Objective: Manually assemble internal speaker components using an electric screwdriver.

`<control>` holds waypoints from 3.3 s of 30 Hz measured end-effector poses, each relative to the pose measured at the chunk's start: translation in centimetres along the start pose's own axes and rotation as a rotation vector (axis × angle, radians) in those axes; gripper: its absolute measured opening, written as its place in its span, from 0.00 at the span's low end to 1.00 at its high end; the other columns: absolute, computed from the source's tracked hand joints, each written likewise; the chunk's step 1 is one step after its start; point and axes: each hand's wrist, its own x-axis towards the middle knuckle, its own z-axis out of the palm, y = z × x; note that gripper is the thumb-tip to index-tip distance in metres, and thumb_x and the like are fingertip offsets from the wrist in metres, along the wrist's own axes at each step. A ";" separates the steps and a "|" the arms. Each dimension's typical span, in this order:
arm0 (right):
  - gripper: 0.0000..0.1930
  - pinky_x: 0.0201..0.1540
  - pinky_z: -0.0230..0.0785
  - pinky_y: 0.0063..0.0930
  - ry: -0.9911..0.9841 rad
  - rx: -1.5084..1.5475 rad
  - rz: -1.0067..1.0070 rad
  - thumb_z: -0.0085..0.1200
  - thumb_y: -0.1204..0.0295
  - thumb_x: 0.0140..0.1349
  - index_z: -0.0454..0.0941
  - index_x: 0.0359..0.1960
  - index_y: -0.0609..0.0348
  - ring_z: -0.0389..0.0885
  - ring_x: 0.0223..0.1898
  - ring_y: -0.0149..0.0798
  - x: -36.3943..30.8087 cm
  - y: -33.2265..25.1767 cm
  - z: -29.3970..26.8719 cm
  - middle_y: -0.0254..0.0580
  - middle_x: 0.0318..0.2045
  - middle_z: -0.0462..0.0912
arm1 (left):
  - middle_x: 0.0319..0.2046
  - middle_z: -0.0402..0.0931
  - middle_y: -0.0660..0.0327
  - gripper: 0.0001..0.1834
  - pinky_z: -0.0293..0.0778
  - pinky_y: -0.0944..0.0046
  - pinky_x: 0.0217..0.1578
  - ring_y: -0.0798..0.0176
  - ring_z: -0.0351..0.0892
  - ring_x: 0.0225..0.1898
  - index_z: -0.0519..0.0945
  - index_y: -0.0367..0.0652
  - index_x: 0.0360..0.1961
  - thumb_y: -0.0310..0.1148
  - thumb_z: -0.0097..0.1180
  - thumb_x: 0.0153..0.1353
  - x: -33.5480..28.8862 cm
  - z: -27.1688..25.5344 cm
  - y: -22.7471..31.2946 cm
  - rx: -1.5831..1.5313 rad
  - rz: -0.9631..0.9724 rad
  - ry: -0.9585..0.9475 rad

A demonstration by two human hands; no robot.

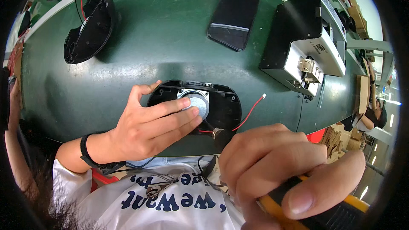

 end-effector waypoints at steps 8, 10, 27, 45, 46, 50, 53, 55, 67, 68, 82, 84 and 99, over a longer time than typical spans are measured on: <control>0.20 0.14 0.66 0.20 -0.015 -0.031 0.013 0.61 0.64 0.70 0.60 0.51 0.50 0.72 0.13 0.28 -0.2 0.2 0.5 0.32 0.20 0.76 | 0.48 0.84 0.68 0.14 0.71 0.43 0.45 0.68 0.83 0.54 0.89 0.47 0.44 0.32 0.65 0.55 -0.2 0.2 -0.1 -0.010 0.002 0.001; 0.21 0.14 0.67 0.20 -0.021 -0.061 0.020 0.61 0.63 0.70 0.59 0.51 0.50 0.72 0.13 0.29 -0.2 0.0 0.9 0.32 0.20 0.76 | 0.48 0.84 0.68 0.14 0.71 0.44 0.44 0.68 0.83 0.55 0.89 0.46 0.44 0.31 0.65 0.56 -0.2 0.1 0.0 -0.016 -0.002 0.006; 0.19 0.15 0.68 0.21 -0.081 -0.093 0.034 0.60 0.63 0.72 0.59 0.48 0.48 0.72 0.13 0.29 0.1 -0.1 1.6 0.32 0.19 0.75 | 0.48 0.84 0.67 0.14 0.68 0.47 0.42 0.68 0.84 0.53 0.89 0.46 0.44 0.31 0.67 0.55 -0.4 0.4 0.0 -0.059 -0.004 0.024; 0.18 0.15 0.63 0.24 0.015 0.090 -0.015 0.64 0.70 0.68 0.62 0.44 0.55 0.66 0.12 0.30 -0.6 1.2 1.8 0.33 0.14 0.69 | 0.50 0.83 0.67 0.20 0.69 0.45 0.46 0.66 0.83 0.53 0.86 0.44 0.49 0.35 0.71 0.54 -0.3 0.3 -0.9 -0.141 0.039 0.015; 0.19 0.14 0.62 0.23 0.044 0.099 -0.010 0.64 0.68 0.67 0.62 0.43 0.56 0.65 0.12 0.29 -0.8 1.4 2.2 0.33 0.14 0.69 | 0.51 0.83 0.67 0.20 0.68 0.44 0.47 0.66 0.82 0.53 0.86 0.44 0.48 0.35 0.71 0.54 -0.5 0.3 -0.8 -0.168 0.014 0.009; 0.24 0.23 0.70 0.30 0.170 0.207 0.040 0.70 0.71 0.62 0.62 0.46 0.57 0.70 0.15 0.33 -2.5 0.8 2.3 0.34 0.18 0.72 | 0.53 0.80 0.67 0.25 0.65 0.45 0.51 0.66 0.80 0.54 0.85 0.45 0.50 0.37 0.75 0.49 -0.6 0.0 -1.0 -0.089 0.065 -0.018; 0.21 0.21 0.67 0.30 0.083 0.165 0.017 0.65 0.70 0.66 0.61 0.47 0.57 0.70 0.16 0.33 -1.6 0.0 1.0 0.36 0.19 0.71 | 0.53 0.80 0.67 0.29 0.64 0.46 0.51 0.64 0.77 0.54 0.83 0.46 0.53 0.39 0.76 0.47 -1.0 -0.3 -1.8 -0.209 0.067 -0.043; 0.24 0.21 0.69 0.28 0.035 0.346 -0.137 0.58 0.70 0.71 0.58 0.60 0.62 0.71 0.18 0.34 -0.4 -1.5 -1.4 0.38 0.22 0.71 | 0.52 0.80 0.67 0.30 0.63 0.48 0.50 0.64 0.77 0.54 0.84 0.48 0.53 0.40 0.77 0.47 -1.1 -1.0 -1.6 -0.170 0.071 -0.052; 0.30 0.29 0.69 0.24 0.400 -0.091 -0.045 0.48 0.69 0.72 0.58 0.73 0.64 0.72 0.29 0.29 -0.6 4.1 -4.0 0.41 0.41 0.76 | 0.34 0.79 0.58 0.29 0.78 0.61 0.42 0.59 0.81 0.37 0.88 0.37 0.40 0.39 0.84 0.36 1.9 -20.4 -6.9 0.330 -0.391 0.698; 0.30 0.29 0.69 0.24 0.400 -0.077 -0.045 0.48 0.69 0.72 0.58 0.73 0.64 0.72 0.29 0.29 -0.6 4.6 -3.9 0.41 0.41 0.76 | 0.34 0.80 0.56 0.30 0.78 0.60 0.42 0.59 0.81 0.36 0.87 0.34 0.41 0.40 0.84 0.38 1.8 -21.0 -10.1 0.380 -0.516 0.796; 0.30 0.32 0.69 0.22 0.339 -0.064 0.002 0.51 0.58 0.75 0.64 0.66 0.73 0.74 0.27 0.29 -0.9 5.8 -2.7 0.39 0.33 0.76 | 0.60 0.70 0.43 0.30 0.66 0.50 0.66 0.41 0.68 0.64 0.80 0.38 0.58 0.41 0.72 0.58 -3.4 -19.5 -36.4 0.593 -0.887 0.951; 0.31 0.31 0.69 0.22 0.341 -0.058 0.011 0.51 0.58 0.75 0.63 0.67 0.74 0.74 0.27 0.29 -0.8 5.9 -2.7 0.39 0.33 0.77 | 0.61 0.69 0.42 0.29 0.67 0.50 0.65 0.41 0.68 0.65 0.80 0.38 0.58 0.44 0.70 0.61 -1.6 -19.0 -34.4 0.756 -0.796 0.980; 0.21 0.58 0.65 0.39 0.792 -0.539 -0.470 0.54 0.74 0.61 0.71 0.56 0.67 0.75 0.47 0.48 -1.3 5.0 -1.2 0.49 0.49 0.77 | 0.61 0.72 0.43 0.55 0.69 0.51 0.65 0.43 0.70 0.61 0.63 0.33 0.72 0.40 0.78 0.45 -2.5 -10.4 -7.5 0.111 -0.629 0.129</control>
